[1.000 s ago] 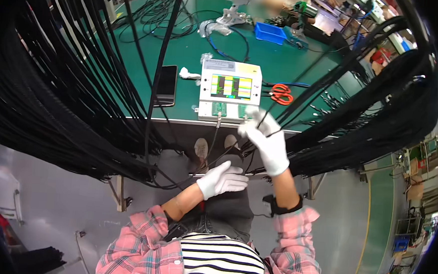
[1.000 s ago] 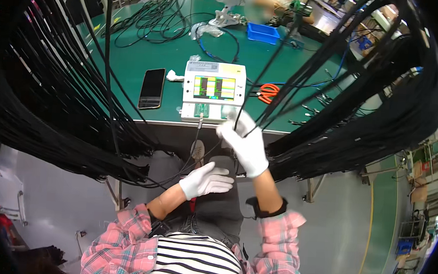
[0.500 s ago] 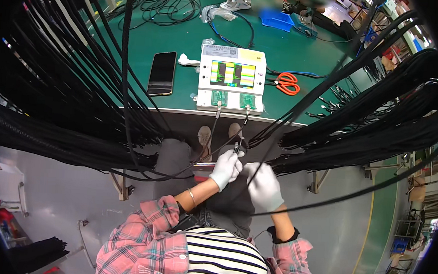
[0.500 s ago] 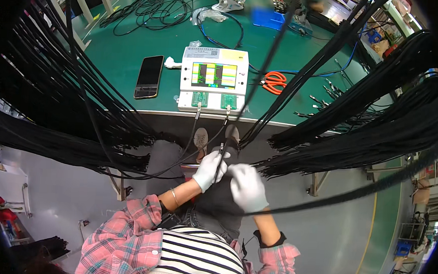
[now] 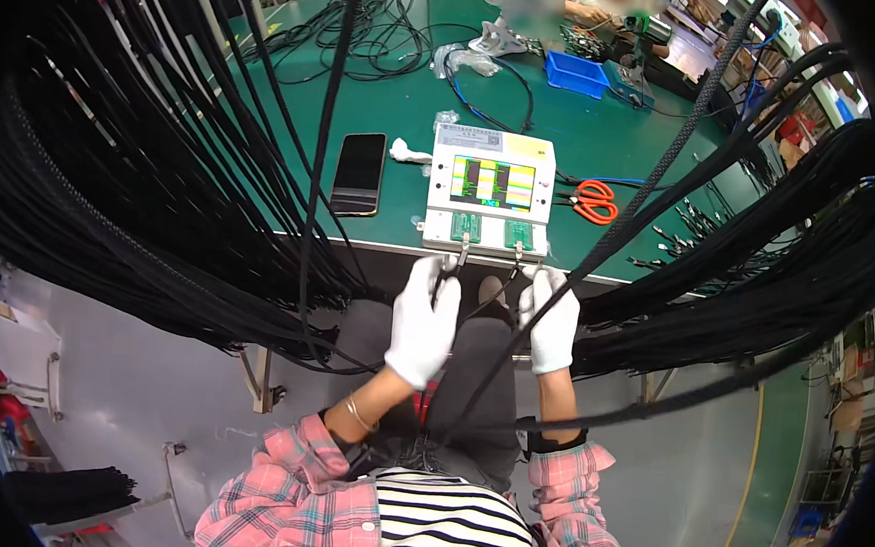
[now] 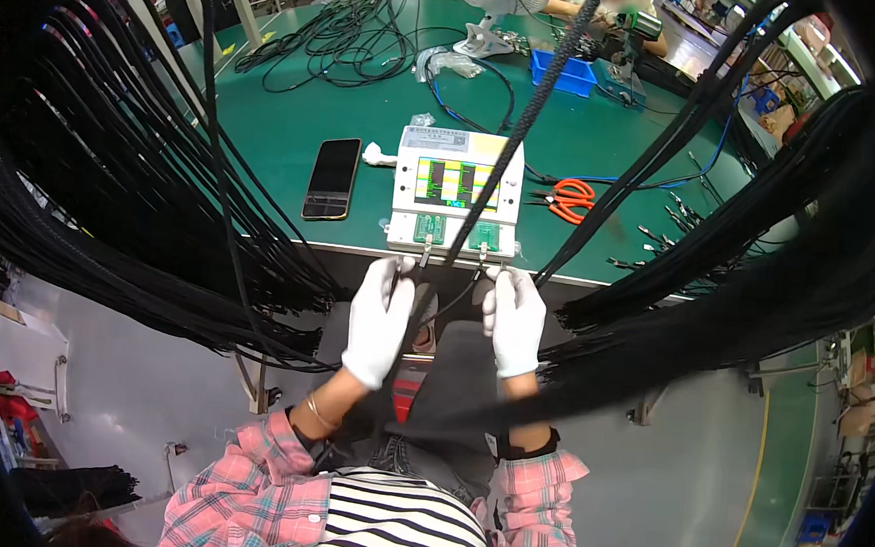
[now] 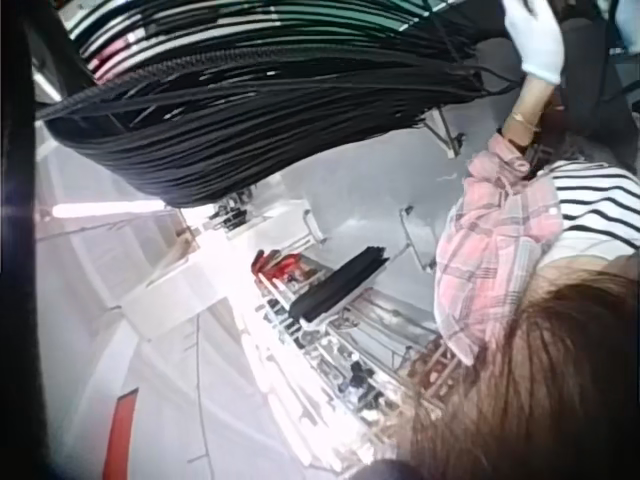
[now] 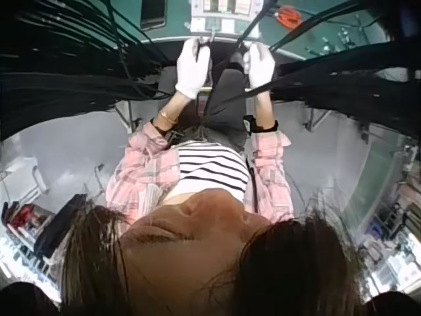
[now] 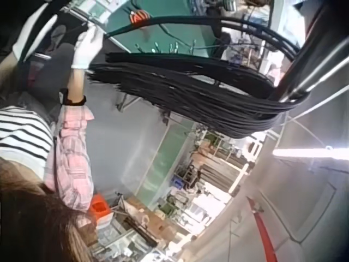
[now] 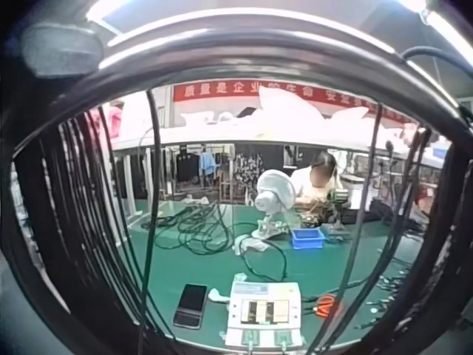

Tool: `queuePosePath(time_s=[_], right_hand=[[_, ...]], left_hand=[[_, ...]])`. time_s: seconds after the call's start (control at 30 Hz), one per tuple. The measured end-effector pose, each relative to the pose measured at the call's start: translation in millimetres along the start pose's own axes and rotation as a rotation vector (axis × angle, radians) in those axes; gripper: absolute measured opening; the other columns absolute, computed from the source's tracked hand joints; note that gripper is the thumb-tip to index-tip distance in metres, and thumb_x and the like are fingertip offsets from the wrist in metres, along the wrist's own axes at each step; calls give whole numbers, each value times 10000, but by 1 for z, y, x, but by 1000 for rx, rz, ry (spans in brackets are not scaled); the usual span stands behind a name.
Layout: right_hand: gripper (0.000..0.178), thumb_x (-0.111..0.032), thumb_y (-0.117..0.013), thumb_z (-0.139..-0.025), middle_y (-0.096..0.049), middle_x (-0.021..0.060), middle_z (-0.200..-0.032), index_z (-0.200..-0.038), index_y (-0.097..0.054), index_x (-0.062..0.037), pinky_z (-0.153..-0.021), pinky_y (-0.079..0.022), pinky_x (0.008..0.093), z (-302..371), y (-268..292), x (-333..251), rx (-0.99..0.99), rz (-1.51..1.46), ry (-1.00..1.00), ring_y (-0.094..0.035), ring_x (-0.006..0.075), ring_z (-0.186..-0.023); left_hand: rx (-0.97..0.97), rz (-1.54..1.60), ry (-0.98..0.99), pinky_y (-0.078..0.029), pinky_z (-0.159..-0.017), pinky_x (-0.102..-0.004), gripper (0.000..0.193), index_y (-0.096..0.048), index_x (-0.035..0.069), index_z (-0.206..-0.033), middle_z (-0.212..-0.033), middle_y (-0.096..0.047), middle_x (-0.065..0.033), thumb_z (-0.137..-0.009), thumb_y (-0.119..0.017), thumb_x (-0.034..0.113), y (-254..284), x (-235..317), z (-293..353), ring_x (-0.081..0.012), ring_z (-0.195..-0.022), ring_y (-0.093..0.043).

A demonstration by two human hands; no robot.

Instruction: Testing and organizing large bundles of black cables using an industrial testing device at a workstation.

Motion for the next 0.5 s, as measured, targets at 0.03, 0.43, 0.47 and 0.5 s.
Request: queuePosePath(time_s=[0.03,0.43,0.47,0.5], right_hand=[[208,-192,-515,-981,-493,-35,-595,-942,-611,-12,-441,-320,217,-6,-2,2,23,97,37,-419,40,-477],[227,-170,-593,-925,-498,-34,-575,-833,-678,19,-471,-311,226,-32,-10,-1,4,302,152,-410,32,-515],[238,-173,-589,-927,-509,-22,-575,-817,-675,19,-474,-320,233,-33,-10,-1,13,328,188,-418,35,-518],[238,-173,-589,-927,-509,-22,-575,-817,-675,19,-474,-320,233,-29,-10,0,11,329,187,-418,35,-518]], left_hand=[[6,26,-22,-450,-579,-218,197,-559,-22,-1081,-763,-575,-13,-955,-532,127,2,-17,-13,-68,-640,-535],[-153,411,503,-167,-366,-213,252,-680,2,-859,-481,-357,87,-947,-562,206,-23,-23,-44,-13,-370,-260],[-133,412,471,-173,-374,-212,243,-680,4,-861,-491,-372,84,-944,-564,200,-24,-24,-44,-13,-382,-272],[-130,412,472,-173,-374,-212,243,-680,4,-861,-491,-372,84,-944,-564,200,-25,-26,-39,-13,-382,-272]])
Point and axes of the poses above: each hand's wrist, its own z-axis away from the middle knuckle, its own y-axis out of the back of the hand, x = y × z, the point moved 2 cm from there along -z, towards the middle knuckle
